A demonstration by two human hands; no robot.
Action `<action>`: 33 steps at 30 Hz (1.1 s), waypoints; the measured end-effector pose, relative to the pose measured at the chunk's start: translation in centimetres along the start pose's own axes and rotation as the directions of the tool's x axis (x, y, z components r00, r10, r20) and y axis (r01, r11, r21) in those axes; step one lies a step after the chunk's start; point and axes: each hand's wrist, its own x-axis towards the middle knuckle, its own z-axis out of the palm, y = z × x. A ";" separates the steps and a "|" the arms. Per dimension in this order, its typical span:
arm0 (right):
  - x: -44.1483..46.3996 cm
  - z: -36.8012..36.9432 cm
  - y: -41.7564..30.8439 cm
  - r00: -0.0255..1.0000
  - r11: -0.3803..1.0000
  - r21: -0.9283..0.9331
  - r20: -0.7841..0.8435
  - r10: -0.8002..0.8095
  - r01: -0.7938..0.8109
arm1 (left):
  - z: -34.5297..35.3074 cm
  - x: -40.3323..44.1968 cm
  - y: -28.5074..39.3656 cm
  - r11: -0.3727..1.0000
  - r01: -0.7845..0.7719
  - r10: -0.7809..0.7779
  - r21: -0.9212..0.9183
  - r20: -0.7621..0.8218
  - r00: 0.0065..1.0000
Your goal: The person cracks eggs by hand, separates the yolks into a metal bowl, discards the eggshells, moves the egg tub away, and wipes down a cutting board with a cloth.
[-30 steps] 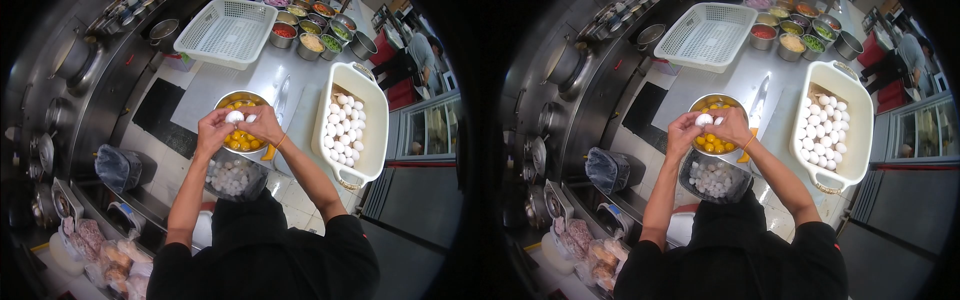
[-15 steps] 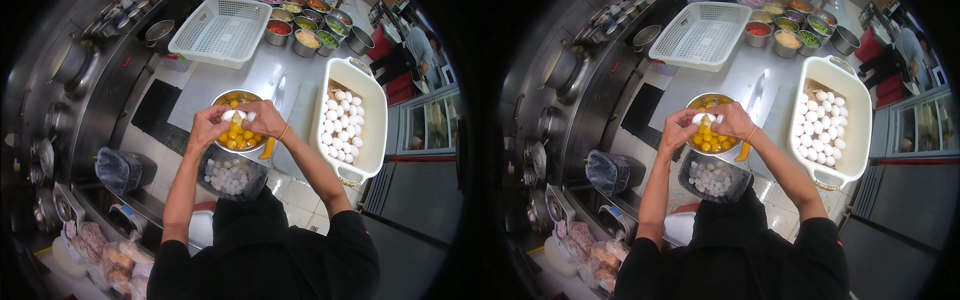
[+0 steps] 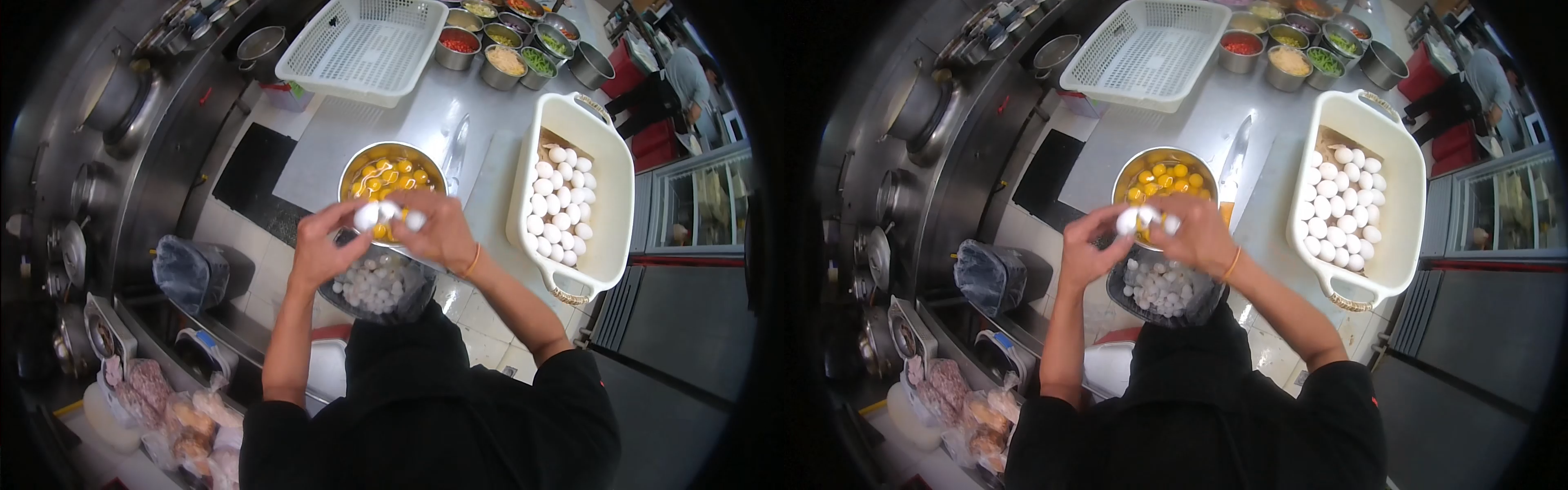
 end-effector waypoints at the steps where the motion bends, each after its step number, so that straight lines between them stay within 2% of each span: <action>1: -1.2 0.8 -0.9 0.998 0.997 0.073 0.049 0.031 -0.035 | -0.3 -1.8 0.0 0.999 0.037 -0.037 0.004 0.020 0.999; 2: -2.3 1.5 -1.6 0.994 0.987 0.144 0.096 0.060 -0.073 | -0.7 -3.7 -0.1 0.997 0.072 -0.073 0.009 0.042 0.996; 5: -4.4 1.6 -3.4 0.869 0.949 0.025 0.411 0.276 -0.313 | -1.4 -8.1 -1.5 0.979 0.198 -0.203 0.048 0.121 0.972; 6: -5.0 2.0 -3.4 0.878 0.933 0.077 0.372 0.299 -0.351 | -1.2 -9.1 -1.8 0.969 0.238 -0.246 0.066 0.160 0.956; 8: -6.6 3.4 -2.3 0.889 0.891 0.177 0.279 0.363 -0.419 | -0.4 -10.5 -1.8 0.967 0.115 -0.140 0.227 0.099 0.985; 9: -7.4 4.3 -1.5 0.855 0.850 0.229 0.348 0.384 -0.475 | 0.1 -10.8 -1.8 0.952 0.048 -0.075 0.301 0.078 0.994; 12: -8.0 6.1 -2.3 0.865 0.881 0.168 0.338 0.370 -0.442 | 2.8 -11.1 0.2 0.966 0.248 -0.247 -0.075 0.026 0.969; 14: -8.7 7.3 -2.5 0.940 0.953 0.105 0.228 0.254 -0.283 | 3.3 -10.8 -0.3 0.976 0.209 -0.208 -0.066 0.021 0.978; 16: -7.5 6.0 -3.6 0.900 0.902 0.216 0.318 0.297 -0.374 | 3.5 -10.8 -1.4 0.969 0.229 -0.235 -0.088 -0.060 0.970; 17: -6.7 4.3 -4.4 0.803 0.771 0.327 0.465 0.372 -0.547 | 3.6 -10.6 -1.7 0.986 0.137 -0.146 -0.096 -0.086 0.986; 18: -5.6 2.4 -5.3 0.681 0.594 0.392 0.613 0.401 -0.702 | 3.8 -10.5 -1.8 0.977 0.130 -0.145 -0.169 -0.080 0.986; 20: -5.2 -0.7 -5.5 0.869 0.828 0.306 0.328 0.371 -0.469 | 4.0 -10.0 -2.3 0.946 0.111 -0.142 -0.305 -0.081 0.987; 21: -5.2 -2.5 -4.9 0.933 0.911 0.228 0.190 0.304 -0.343 | 4.0 -9.7 -2.7 0.907 0.137 -0.198 -0.398 -0.117 0.973; 22: -5.0 -4.8 -2.8 0.963 0.957 0.132 -0.032 0.266 -0.260 | 4.1 -9.4 -3.3 0.861 0.156 -0.261 -0.484 -0.157 0.952; 23: -3.4 -7.7 -1.5 0.935 0.969 0.015 -0.260 0.241 -0.246 | 3.9 -9.0 -4.2 0.811 0.160 -0.325 -0.563 -0.205 0.923; 24: -1.8 -10.7 -0.4 0.856 0.955 -0.097 -0.475 0.204 -0.281 | 3.8 -8.5 -5.8 0.848 0.148 -0.330 -0.508 -0.287 0.899; 25: -0.6 -14.3 3.2 0.849 0.897 -0.336 -0.523 0.075 -0.286 | 3.7 -8.2 -8.4 0.861 0.139 -0.343 -0.489 -0.357 0.869; 26: 0.1 -17.0 7.9 0.848 0.842 -0.456 -0.531 0.002 -0.288 | 3.4 -7.8 -10.5 0.880 0.246 -0.423 -0.406 -0.434 0.796; 27: 0.3 -19.5 12.6 0.880 0.782 -0.519 -0.468 0.077 -0.344 | 3.4 -7.0 -11.9 0.878 0.211 -0.428 -0.429 -0.508 0.747; 28: 0.3 -21.5 18.1 0.904 0.684 -0.612 -0.391 0.173 -0.396 | 3.7 -6.4 -14.1 0.934 0.144 -0.325 -0.328 -0.609 0.723; 29: 0.4 -22.6 21.2 0.937 0.608 -0.713 -0.256 0.237 -0.349 | 3.6 -5.8 -15.1 0.950 0.177 -0.306 -0.256 -0.658 0.688; 30: 0.2 -22.7 23.5 0.959 0.634 -0.722 -0.172 0.224 -0.278 | 3.6 -5.2 -15.6 0.958 0.215 -0.284 -0.187 -0.703 0.652; 32: 0.6 -21.6 24.2 0.902 0.585 -0.742 -0.063 0.426 -0.328 | 3.5 -4.3 -15.4 0.976 0.220 -0.156 -0.010 -0.735 0.660; 33: 0.2 -22.2 27.7 0.880 0.536 -0.797 0.010 0.474 -0.279 | 3.4 -3.9 -15.3 0.972 0.219 -0.091 0.079 -0.737 0.670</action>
